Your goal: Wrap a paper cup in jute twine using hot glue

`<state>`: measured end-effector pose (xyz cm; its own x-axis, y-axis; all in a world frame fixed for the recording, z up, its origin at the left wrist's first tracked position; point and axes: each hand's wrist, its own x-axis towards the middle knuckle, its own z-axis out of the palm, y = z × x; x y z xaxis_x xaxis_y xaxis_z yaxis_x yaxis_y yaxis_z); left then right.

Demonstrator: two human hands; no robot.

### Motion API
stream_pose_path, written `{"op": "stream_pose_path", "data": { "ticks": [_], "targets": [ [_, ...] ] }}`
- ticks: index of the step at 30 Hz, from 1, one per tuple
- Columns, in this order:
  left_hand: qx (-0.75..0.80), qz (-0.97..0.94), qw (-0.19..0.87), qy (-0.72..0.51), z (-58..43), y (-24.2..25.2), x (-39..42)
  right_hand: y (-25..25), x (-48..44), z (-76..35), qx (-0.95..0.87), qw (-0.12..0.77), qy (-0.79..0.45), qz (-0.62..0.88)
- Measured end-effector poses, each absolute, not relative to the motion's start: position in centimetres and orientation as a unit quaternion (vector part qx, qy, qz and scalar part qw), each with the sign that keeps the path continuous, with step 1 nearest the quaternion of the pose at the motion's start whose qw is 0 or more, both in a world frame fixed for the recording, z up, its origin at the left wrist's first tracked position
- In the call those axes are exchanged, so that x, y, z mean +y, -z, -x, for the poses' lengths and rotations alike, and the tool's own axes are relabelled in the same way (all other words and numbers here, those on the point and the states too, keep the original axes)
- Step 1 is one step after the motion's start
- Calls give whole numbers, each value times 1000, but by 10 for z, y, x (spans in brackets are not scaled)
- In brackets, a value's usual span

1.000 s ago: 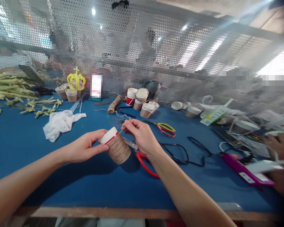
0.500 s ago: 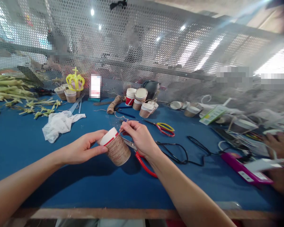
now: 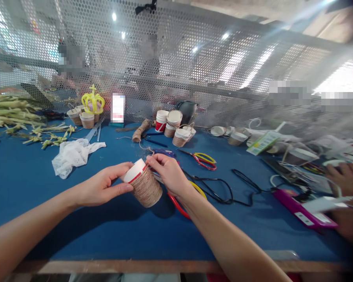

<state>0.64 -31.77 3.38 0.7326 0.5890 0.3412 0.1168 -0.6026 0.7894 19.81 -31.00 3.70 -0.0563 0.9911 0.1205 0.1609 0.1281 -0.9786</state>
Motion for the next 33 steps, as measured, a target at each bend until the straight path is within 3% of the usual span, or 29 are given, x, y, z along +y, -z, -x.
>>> {"op": "stream_pose_path", "data": {
  "ticks": [12,33],
  "targets": [
    [218,-858,358,-298,-5,-32,-315,-37,-309,-207,-604,480,-394,499],
    [201,-851,382,-299,-7,-32,-317,-24,-306,-199,-603,455,-419,504]
  ]
}}
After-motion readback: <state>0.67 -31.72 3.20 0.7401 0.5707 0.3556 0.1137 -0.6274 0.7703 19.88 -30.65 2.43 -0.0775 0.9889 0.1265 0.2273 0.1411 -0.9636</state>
